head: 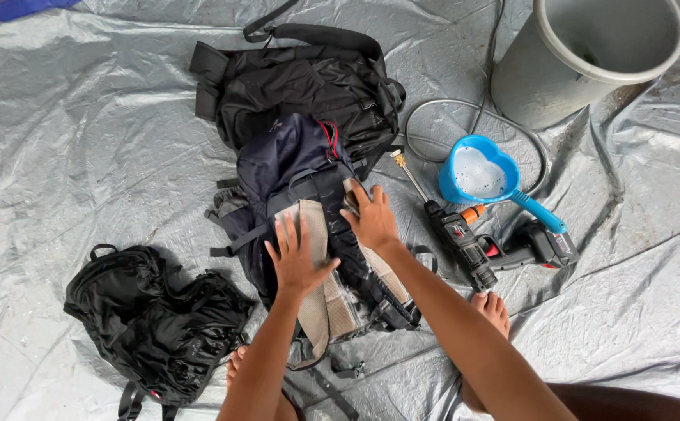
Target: The person scrubs the back panel of a backpack with a brush and soapy water, then flips it over to scrub the front. They work on a tarp with a bucket and funnel nearby.
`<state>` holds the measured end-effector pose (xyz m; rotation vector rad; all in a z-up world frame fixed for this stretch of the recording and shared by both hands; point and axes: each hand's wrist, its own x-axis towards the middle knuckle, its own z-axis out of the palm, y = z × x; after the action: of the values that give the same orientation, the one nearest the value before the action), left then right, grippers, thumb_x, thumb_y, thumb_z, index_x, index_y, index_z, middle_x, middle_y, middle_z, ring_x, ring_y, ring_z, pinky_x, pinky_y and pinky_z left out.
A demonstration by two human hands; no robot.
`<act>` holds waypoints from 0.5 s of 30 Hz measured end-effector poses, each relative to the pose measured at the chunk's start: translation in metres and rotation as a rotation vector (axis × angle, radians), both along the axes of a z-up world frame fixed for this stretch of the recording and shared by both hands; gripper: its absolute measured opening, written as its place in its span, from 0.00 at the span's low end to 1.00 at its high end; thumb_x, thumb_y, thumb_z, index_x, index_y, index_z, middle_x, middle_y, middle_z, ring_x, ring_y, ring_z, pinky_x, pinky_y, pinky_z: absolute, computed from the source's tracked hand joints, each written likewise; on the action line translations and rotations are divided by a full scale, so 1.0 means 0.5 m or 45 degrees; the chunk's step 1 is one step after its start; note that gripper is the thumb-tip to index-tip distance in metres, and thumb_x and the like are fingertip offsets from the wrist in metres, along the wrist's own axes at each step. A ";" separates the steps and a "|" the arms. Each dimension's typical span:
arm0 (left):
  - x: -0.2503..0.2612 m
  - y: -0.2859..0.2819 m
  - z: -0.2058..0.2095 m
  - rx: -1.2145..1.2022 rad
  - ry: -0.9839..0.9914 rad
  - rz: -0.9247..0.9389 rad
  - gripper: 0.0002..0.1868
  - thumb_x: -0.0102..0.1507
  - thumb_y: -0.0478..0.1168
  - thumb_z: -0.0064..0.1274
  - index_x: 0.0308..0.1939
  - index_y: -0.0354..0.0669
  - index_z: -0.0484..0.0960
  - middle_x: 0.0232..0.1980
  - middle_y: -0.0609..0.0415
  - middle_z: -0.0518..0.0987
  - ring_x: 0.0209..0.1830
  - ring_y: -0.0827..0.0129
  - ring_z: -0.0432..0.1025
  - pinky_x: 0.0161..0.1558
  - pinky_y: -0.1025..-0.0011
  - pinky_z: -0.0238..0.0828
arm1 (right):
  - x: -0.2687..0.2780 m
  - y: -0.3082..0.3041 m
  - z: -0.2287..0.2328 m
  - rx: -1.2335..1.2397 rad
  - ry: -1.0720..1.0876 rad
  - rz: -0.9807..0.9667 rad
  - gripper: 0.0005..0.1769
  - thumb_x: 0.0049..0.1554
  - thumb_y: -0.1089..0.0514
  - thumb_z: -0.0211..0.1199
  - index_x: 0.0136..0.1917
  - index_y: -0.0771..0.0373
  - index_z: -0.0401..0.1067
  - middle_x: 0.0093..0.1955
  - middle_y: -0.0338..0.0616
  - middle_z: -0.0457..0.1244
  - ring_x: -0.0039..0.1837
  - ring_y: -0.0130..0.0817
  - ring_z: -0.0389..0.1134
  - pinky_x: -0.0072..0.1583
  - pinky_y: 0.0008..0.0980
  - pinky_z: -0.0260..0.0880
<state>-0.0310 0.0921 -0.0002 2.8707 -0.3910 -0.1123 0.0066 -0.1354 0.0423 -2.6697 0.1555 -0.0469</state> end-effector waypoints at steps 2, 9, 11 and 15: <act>0.001 -0.021 -0.006 -0.010 0.134 0.042 0.82 0.48 0.85 0.63 0.93 0.56 0.37 0.95 0.45 0.32 0.93 0.34 0.29 0.83 0.28 0.36 | -0.014 0.018 -0.019 -0.129 -0.011 0.030 0.50 0.64 0.35 0.69 0.90 0.45 0.50 0.67 0.55 0.56 0.69 0.61 0.66 0.58 0.53 0.84; 0.008 -0.027 0.024 -0.062 0.349 0.006 0.92 0.41 0.79 0.75 0.94 0.54 0.31 0.95 0.46 0.28 0.92 0.27 0.25 0.88 0.39 0.35 | -0.048 0.021 -0.093 -0.345 -0.190 -0.046 0.51 0.60 0.28 0.70 0.88 0.42 0.55 0.54 0.45 0.55 0.57 0.46 0.65 0.46 0.42 0.82; 0.010 -0.027 0.038 -0.044 0.360 -0.021 0.92 0.40 0.78 0.76 0.94 0.54 0.32 0.95 0.46 0.28 0.91 0.27 0.25 0.88 0.39 0.34 | -0.061 0.025 -0.087 -0.336 -0.210 -0.074 0.50 0.61 0.28 0.69 0.87 0.42 0.56 0.54 0.44 0.55 0.57 0.45 0.65 0.46 0.42 0.81; 0.012 -0.035 0.034 -0.057 0.337 -0.112 0.92 0.42 0.74 0.78 0.94 0.57 0.31 0.95 0.49 0.28 0.92 0.30 0.24 0.88 0.40 0.31 | -0.097 0.015 -0.087 -0.305 -0.302 -0.175 0.47 0.62 0.30 0.69 0.87 0.42 0.56 0.54 0.43 0.55 0.57 0.42 0.64 0.46 0.39 0.80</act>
<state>-0.0250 0.0747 0.0167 2.7452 -0.4588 -0.4869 -0.0418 -0.1277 -0.0012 -2.8581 0.2714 -0.4505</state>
